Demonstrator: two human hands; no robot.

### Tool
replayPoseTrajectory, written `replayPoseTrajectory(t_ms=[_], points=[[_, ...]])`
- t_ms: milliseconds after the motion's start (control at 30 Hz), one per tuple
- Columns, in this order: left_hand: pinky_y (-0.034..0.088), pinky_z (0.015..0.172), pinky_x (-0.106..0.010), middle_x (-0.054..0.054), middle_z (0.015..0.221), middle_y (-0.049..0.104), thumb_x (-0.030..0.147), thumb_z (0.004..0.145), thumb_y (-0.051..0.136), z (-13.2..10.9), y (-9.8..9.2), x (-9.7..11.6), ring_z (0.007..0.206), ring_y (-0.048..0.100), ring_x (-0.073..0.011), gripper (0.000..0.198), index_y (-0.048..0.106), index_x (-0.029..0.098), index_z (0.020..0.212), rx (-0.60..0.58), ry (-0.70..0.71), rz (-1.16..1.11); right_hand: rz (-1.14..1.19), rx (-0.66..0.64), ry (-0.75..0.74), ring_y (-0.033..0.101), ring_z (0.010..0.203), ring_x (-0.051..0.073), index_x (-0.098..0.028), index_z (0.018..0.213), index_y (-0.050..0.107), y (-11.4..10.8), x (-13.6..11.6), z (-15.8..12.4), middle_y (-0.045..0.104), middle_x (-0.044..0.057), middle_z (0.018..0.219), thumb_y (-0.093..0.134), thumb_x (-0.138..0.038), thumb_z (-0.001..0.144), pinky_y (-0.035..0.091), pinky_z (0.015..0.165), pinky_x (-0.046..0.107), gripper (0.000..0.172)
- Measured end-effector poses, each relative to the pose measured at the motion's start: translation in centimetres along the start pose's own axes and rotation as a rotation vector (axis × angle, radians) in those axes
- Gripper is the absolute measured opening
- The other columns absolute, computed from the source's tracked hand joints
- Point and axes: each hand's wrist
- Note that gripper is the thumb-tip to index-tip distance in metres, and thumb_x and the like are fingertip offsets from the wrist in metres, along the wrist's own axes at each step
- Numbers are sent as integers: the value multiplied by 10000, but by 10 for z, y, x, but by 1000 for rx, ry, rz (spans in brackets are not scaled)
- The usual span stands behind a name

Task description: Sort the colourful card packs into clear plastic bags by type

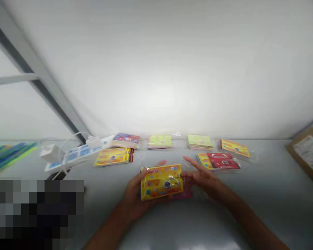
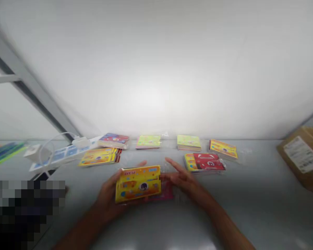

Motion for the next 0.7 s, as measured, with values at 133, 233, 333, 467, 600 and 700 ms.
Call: replayPoseTrajectory(t_ms=[133, 233, 333, 467, 600, 700], points=[[455, 799, -547, -129, 1202, 578, 382, 871, 451, -2, -4, 15, 1081, 526, -387, 398, 526, 199, 1216, -82, 67, -29, -78, 264, -134, 599, 754, 174, -237, 1033, 607, -13, 2, 7, 673, 45, 808, 615, -430, 748, 439, 685, 301, 344], [444, 826, -527, -118, 1164, 608, 397, 879, 432, -5, -11, 26, 1053, 554, -360, 378, 586, 168, 1138, -108, 171, -61, -318, 377, -144, 563, 680, 156, -214, 960, 630, -22, 8, 12, 628, 25, 733, 604, -443, 742, 432, 636, 284, 317], [449, 829, -504, -136, 1122, 632, 381, 887, 424, -4, -17, 31, 1028, 575, -345, 381, 610, 120, 1092, -114, 234, -92, -619, 327, -94, 562, 752, 183, -191, 1009, 633, -21, 18, 14, 621, 65, 879, 637, -416, 702, 448, 692, 321, 380], [456, 815, -512, -160, 1109, 634, 368, 861, 464, 1, -26, 27, 1004, 587, -354, 354, 612, 118, 1065, -47, 233, -154, -922, 220, -104, 536, 909, 218, -210, 1027, 637, -14, 29, 14, 568, 80, 1011, 698, -321, 645, 425, 833, 358, 402], [469, 778, -515, -171, 1048, 655, 379, 868, 446, 7, -36, 21, 961, 607, -357, 363, 595, 111, 1063, 53, 220, -196, -967, 227, -93, 537, 827, 197, -203, 926, 631, -15, 31, 15, 566, 62, 934, 667, -258, 668, 444, 754, 329, 266], [479, 753, -502, -170, 1024, 661, 408, 850, 465, 11, -44, 20, 948, 612, -357, 376, 584, 116, 1055, 107, 196, -218, -967, 235, -87, 534, 776, 182, -186, 898, 612, -18, 30, 16, 566, 43, 870, 638, -249, 686, 436, 701, 305, 223]])
Point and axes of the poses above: each hand's wrist, its own z-axis towards the middle knuckle, its own y-axis out of the palm, x = y × z
